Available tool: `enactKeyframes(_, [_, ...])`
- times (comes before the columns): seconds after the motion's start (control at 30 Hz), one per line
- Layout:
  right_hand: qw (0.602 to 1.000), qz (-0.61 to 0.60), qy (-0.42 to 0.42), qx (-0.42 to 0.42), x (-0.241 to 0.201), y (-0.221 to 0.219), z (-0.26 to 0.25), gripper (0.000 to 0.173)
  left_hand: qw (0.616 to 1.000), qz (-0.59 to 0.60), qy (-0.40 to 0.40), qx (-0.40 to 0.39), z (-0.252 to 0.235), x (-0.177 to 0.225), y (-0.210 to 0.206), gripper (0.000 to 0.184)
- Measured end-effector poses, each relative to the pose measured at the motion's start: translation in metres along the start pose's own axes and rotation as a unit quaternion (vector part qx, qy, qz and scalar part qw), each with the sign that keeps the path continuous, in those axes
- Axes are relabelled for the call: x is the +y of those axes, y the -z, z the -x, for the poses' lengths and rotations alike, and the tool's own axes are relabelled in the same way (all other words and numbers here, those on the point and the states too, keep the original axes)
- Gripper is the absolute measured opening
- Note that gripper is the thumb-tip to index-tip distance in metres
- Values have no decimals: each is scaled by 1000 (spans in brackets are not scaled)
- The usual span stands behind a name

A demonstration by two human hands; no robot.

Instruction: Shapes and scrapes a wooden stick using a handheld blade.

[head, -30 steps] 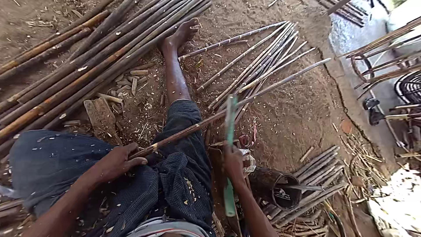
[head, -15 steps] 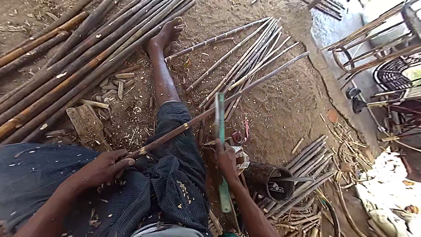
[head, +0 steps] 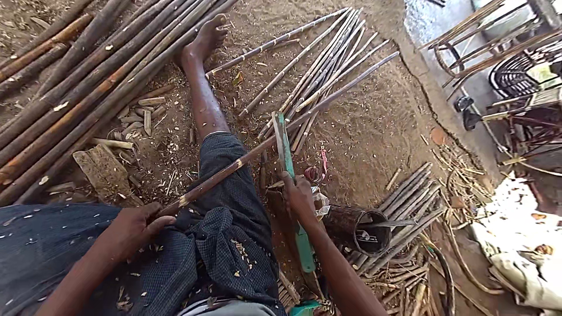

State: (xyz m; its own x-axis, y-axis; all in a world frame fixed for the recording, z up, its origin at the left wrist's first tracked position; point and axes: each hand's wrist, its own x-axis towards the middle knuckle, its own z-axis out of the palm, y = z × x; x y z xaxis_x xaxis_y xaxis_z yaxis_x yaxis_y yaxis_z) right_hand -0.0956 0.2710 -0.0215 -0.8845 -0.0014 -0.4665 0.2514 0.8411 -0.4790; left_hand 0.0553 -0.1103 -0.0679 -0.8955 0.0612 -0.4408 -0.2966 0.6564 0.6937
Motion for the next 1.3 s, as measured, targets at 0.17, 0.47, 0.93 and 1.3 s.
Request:
enactKeyframes(0.17, [969, 139, 109, -173, -30, -7, 41, 48, 982, -112, -65, 139, 12, 3, -14, 60])
enactKeyframes(0.47, [997, -21, 81, -5, 28, -26, 10, 48, 988, -121, 34, 92, 8, 13, -14, 64])
enactKeyframes(0.93, [999, -17, 38, 2, 25, -19, 8, 62, 998, 26, 62, -4, -2, 4, 3, 50])
enactKeyframes(1.3, [993, 57, 85, -58, 15, -21, 21, 50, 993, 83, 71, -40, -10, 0, 10, 33])
